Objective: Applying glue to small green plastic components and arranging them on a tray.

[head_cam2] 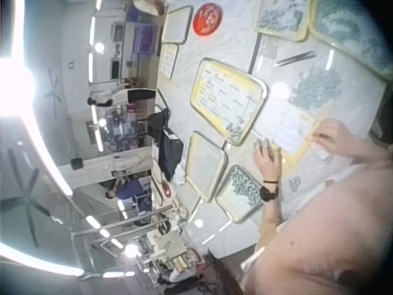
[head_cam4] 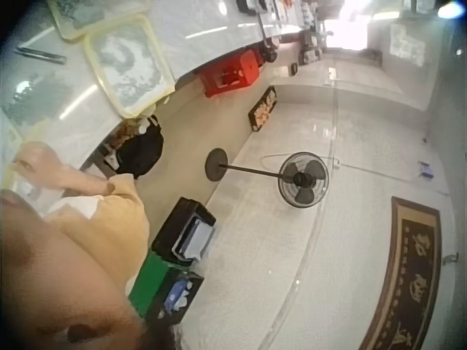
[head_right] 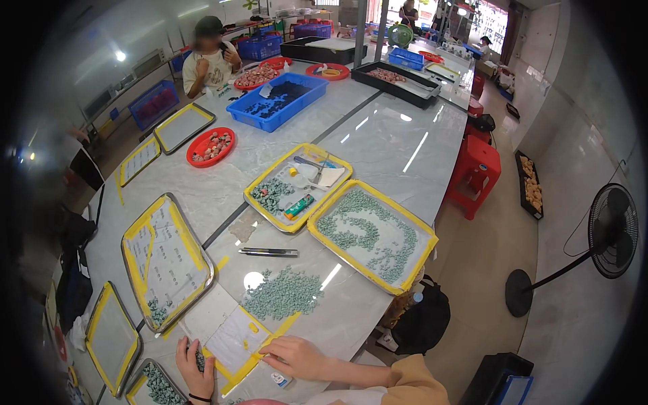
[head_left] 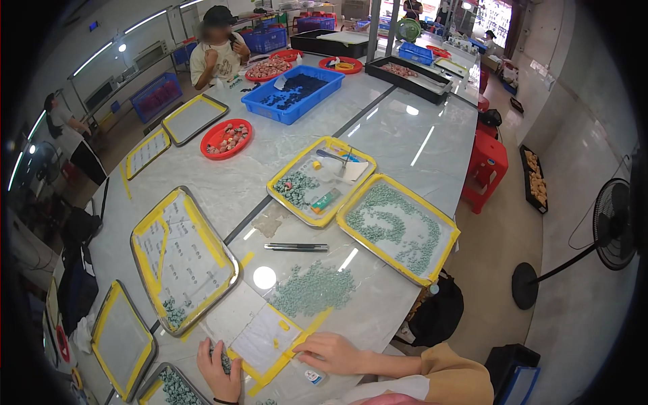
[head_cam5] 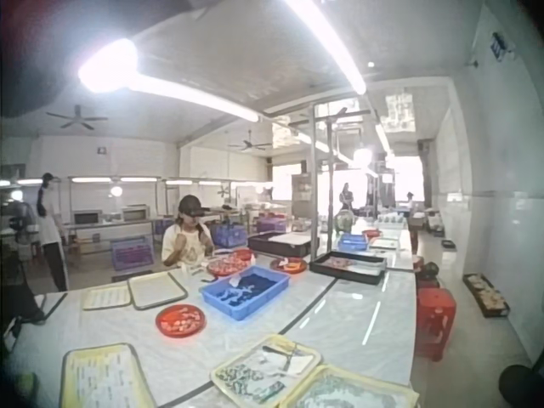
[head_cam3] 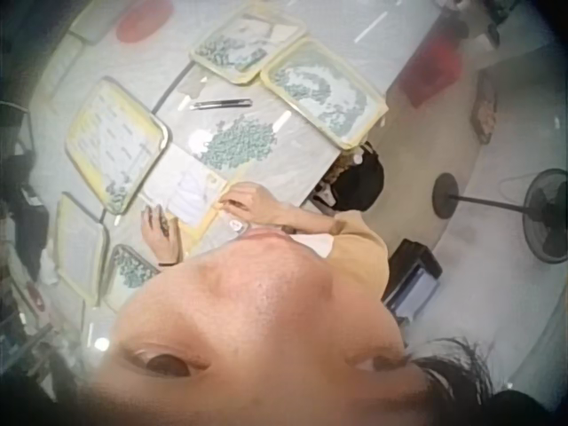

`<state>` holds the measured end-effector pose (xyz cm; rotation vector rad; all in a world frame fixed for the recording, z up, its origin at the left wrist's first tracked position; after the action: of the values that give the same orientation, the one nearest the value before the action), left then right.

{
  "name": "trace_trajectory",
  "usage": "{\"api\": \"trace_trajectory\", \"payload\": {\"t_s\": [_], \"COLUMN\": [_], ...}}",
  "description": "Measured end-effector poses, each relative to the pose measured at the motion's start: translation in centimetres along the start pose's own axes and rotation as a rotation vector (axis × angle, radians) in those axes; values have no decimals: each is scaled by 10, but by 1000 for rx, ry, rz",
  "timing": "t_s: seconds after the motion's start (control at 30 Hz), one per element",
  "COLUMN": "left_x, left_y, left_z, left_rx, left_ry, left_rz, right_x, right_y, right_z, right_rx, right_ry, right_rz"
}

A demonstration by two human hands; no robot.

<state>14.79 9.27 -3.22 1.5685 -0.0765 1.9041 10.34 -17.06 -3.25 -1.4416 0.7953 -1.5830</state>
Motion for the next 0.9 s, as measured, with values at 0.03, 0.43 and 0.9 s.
{"api": "trace_trajectory", "payload": {"t_s": [0.03, 0.43, 0.9], "left_x": [0, -7, -9], "left_y": [-1, -13, -11], "left_z": [-1, -7, -8], "left_rx": [2, -5, 13], "left_ry": [0, 118, 119], "left_rz": [2, 74, 180], "right_x": [0, 0, 0], "right_y": [0, 0, 2], "right_z": [0, 0, -2], "right_rx": [1, 36, 57], "right_ry": [-2, 19, 3], "right_rz": [2, -15, -29]}}
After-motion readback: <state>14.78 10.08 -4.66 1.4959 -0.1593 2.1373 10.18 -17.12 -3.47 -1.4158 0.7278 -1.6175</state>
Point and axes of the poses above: each hand's wrist, its own z-axis towards the middle knuckle, its own x-axis out of the back of the hand, y = z × x, the point moved 3 cm from there along z, towards the middle knuckle, and after that the axes turned 13 degrees about -x, right-handed, at the moved point
